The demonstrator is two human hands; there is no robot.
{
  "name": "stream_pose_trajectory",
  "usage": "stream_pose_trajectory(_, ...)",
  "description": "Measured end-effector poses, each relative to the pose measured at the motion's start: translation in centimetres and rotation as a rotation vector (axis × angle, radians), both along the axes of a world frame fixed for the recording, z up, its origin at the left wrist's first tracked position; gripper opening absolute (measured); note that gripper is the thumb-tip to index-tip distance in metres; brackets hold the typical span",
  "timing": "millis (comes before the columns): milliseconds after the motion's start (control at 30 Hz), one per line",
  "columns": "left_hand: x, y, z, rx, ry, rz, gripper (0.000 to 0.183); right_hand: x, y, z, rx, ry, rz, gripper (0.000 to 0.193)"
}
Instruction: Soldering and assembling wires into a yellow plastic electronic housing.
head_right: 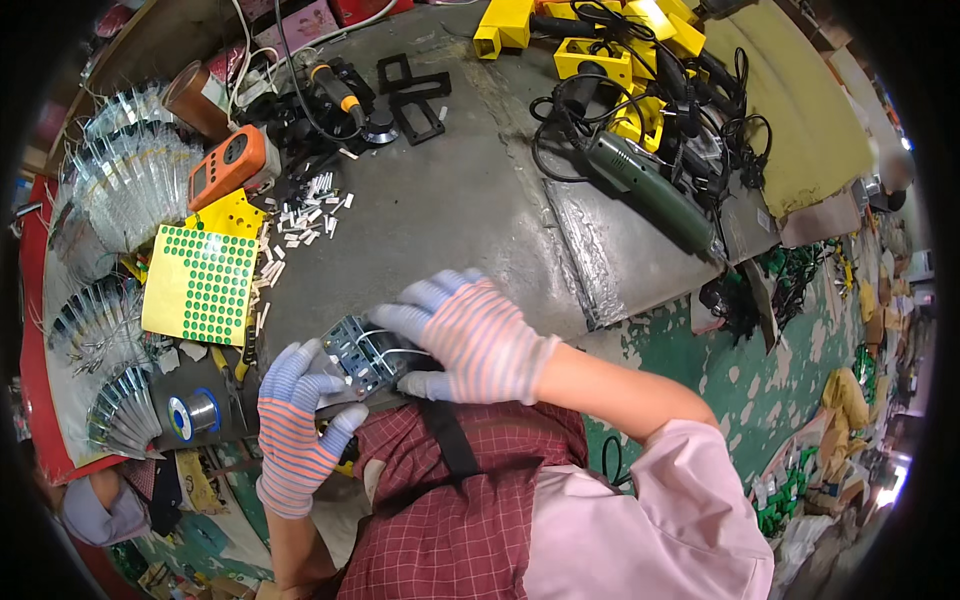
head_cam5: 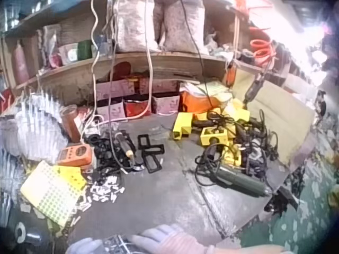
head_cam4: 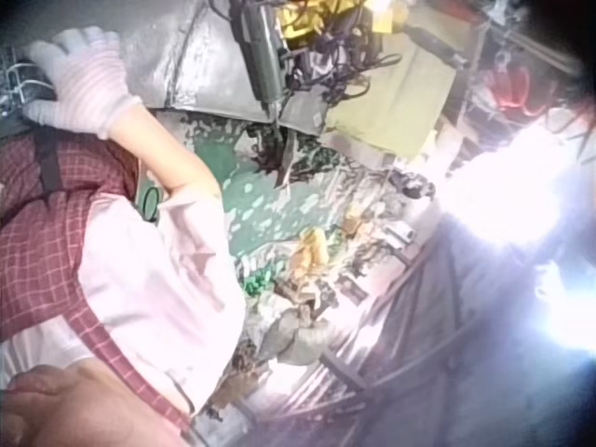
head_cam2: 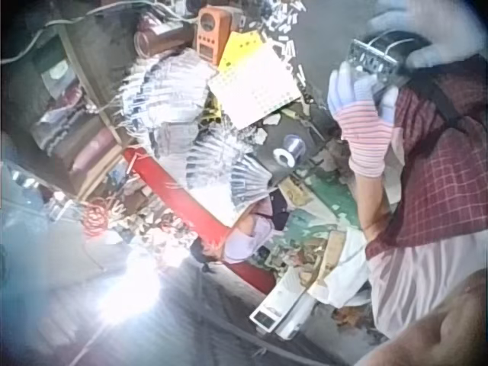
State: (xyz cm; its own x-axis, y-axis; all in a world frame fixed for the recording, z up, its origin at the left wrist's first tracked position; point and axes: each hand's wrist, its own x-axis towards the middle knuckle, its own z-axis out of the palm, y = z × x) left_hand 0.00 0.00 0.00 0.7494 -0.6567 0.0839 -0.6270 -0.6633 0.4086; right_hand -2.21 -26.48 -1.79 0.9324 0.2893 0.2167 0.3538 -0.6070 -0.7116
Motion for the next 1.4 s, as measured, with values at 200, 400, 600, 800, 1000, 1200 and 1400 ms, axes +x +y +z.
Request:
stream_pose_trajectory(200,0.4,-6.2,-0.1,0.016,-0.273,-0.052,0.026,1.4,-0.3,-1.8,-0.499,-0.187,0.133,0.018)
stream_pose_trajectory(400,1.3,-7.7,-0.1,0.164,-0.314,-0.099,0.016,1.4,-2.0,-2.6,-0.461,-0.189,0.059,0.018)
stream_pose_trajectory(600,0.5,-7.8,-2.0,0.064,-0.22,0.036,0.013,6.5,-5.4,-0.4,-0.234,-0.084,-0.12,0.027)
stream_pose_trajectory(800,0.7,-8.4,-2.1,-0.085,-0.105,0.097,0.011,17.7,-7.3,0.8,-0.592,0.218,-0.413,0.057)
stream_pose_trajectory(1000,0.7,-8.4,-3.0,-0.154,-0.111,0.157,0.011,15.9,-7.7,1.1,-0.614,0.094,-0.41,0.04)
stream_pose_trajectory(1200,0.7,-8.2,-3.8,-0.194,-0.147,0.146,0.012,2.7,-5.5,-0.5,-0.192,-0.165,-0.375,0.022)
stream_pose_trajectory(1400,1.0,-8.0,-3.3,-0.175,-0.148,0.114,0.012,-3.8,-1.6,-1.2,0.032,-0.09,-0.443,0.022)
